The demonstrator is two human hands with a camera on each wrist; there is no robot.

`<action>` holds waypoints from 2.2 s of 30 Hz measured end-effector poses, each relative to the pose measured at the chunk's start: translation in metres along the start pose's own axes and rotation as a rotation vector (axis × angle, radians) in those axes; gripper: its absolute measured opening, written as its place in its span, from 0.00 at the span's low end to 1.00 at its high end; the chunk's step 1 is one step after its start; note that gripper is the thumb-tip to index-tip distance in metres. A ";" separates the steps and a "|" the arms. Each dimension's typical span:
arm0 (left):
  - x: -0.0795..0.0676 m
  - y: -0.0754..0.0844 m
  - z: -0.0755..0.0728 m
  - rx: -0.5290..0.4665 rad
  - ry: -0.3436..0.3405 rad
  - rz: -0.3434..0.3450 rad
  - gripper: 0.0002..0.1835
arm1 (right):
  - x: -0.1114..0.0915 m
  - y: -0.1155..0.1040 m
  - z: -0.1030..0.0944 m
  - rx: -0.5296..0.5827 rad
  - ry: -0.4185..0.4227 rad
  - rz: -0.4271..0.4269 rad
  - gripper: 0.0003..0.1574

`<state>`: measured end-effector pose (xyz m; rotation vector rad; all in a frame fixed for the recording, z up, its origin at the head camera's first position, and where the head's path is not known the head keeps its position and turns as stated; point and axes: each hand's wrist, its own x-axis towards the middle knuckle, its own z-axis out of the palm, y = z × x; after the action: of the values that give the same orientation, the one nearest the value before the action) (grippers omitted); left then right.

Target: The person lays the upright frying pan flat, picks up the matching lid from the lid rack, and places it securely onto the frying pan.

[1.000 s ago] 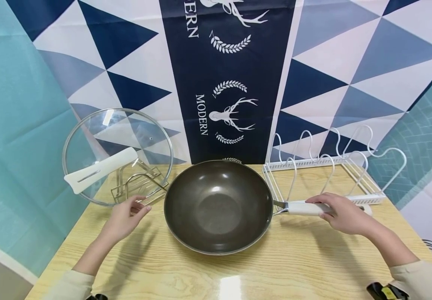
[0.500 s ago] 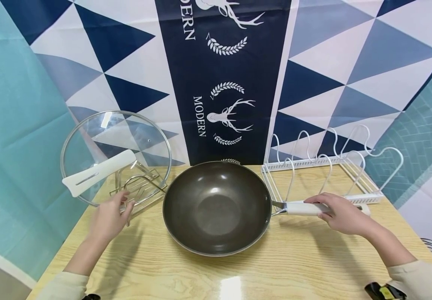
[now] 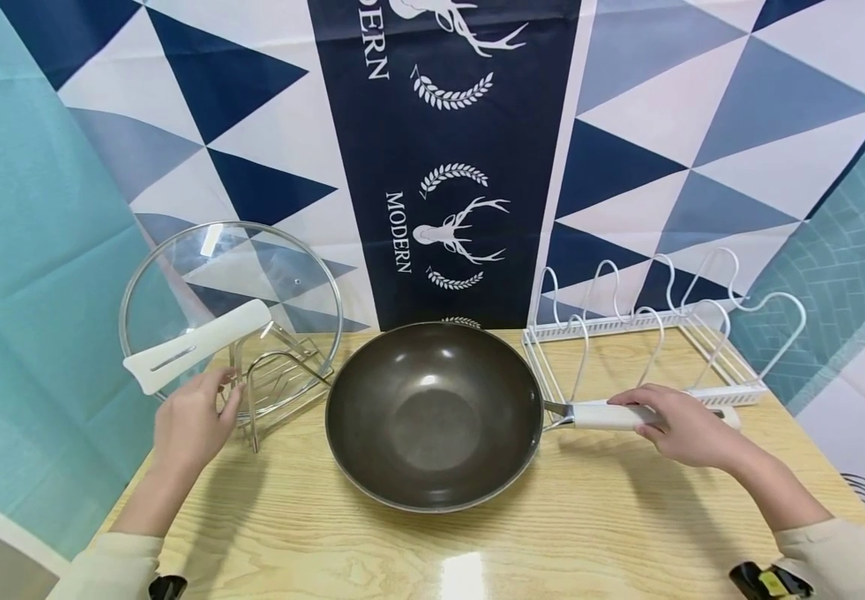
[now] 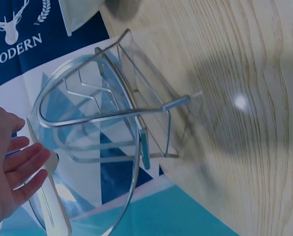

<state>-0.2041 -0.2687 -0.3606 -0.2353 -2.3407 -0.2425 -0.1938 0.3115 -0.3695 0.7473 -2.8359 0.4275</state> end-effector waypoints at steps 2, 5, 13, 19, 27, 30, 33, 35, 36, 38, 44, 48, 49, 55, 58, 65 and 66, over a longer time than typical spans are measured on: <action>0.002 -0.004 0.000 0.010 0.017 0.009 0.10 | 0.000 0.001 0.000 -0.001 0.003 -0.002 0.24; 0.005 -0.010 0.001 0.026 0.060 0.036 0.10 | 0.001 0.001 0.000 -0.005 0.009 -0.004 0.24; 0.014 -0.022 -0.001 0.075 0.133 0.086 0.11 | 0.001 -0.001 0.001 0.013 -0.007 0.010 0.24; 0.020 -0.028 -0.002 0.103 0.140 0.095 0.12 | 0.001 -0.002 0.000 0.017 -0.017 0.021 0.24; 0.028 -0.030 -0.005 0.115 0.097 0.064 0.16 | 0.000 -0.002 -0.001 0.018 -0.007 0.014 0.23; 0.031 -0.030 -0.006 0.126 0.066 0.050 0.18 | -0.001 0.000 -0.001 0.009 0.003 0.008 0.23; 0.035 -0.031 -0.007 0.147 0.047 0.049 0.19 | -0.001 0.000 -0.002 0.010 0.006 0.002 0.23; 0.038 -0.032 -0.009 0.159 0.034 0.052 0.19 | -0.001 0.001 -0.001 0.014 0.005 0.005 0.23; 0.040 -0.032 -0.009 0.162 0.023 0.049 0.20 | -0.001 0.001 -0.001 0.018 0.002 0.007 0.23; 0.043 -0.033 -0.010 0.168 -0.004 0.042 0.21 | -0.001 0.001 -0.001 0.024 -0.003 0.014 0.23; 0.051 -0.038 -0.014 0.190 -0.124 0.028 0.23 | -0.001 0.001 -0.002 0.032 -0.013 0.024 0.23; 0.058 -0.041 -0.017 0.202 -0.231 0.021 0.24 | -0.001 0.001 -0.002 0.039 -0.020 0.028 0.23; 0.061 -0.042 -0.018 0.204 -0.263 0.018 0.24 | -0.001 0.001 -0.002 0.041 -0.021 0.029 0.23; 0.073 -0.048 -0.021 0.175 -0.476 -0.017 0.27 | 0.000 0.002 -0.001 0.043 -0.025 0.035 0.24; 0.076 -0.053 -0.021 0.145 -0.565 -0.051 0.28 | 0.000 0.002 -0.001 0.044 -0.026 0.035 0.23; 0.078 -0.064 -0.020 0.082 -0.688 -0.131 0.30 | -0.001 0.002 -0.001 0.043 -0.025 0.028 0.24; 0.079 -0.065 -0.020 0.078 -0.694 -0.133 0.30 | -0.001 0.002 -0.001 0.040 -0.021 0.025 0.24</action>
<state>-0.2616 -0.3284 -0.2976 -0.1363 -3.0529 -0.1450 -0.1941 0.3135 -0.3694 0.7285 -2.8670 0.4840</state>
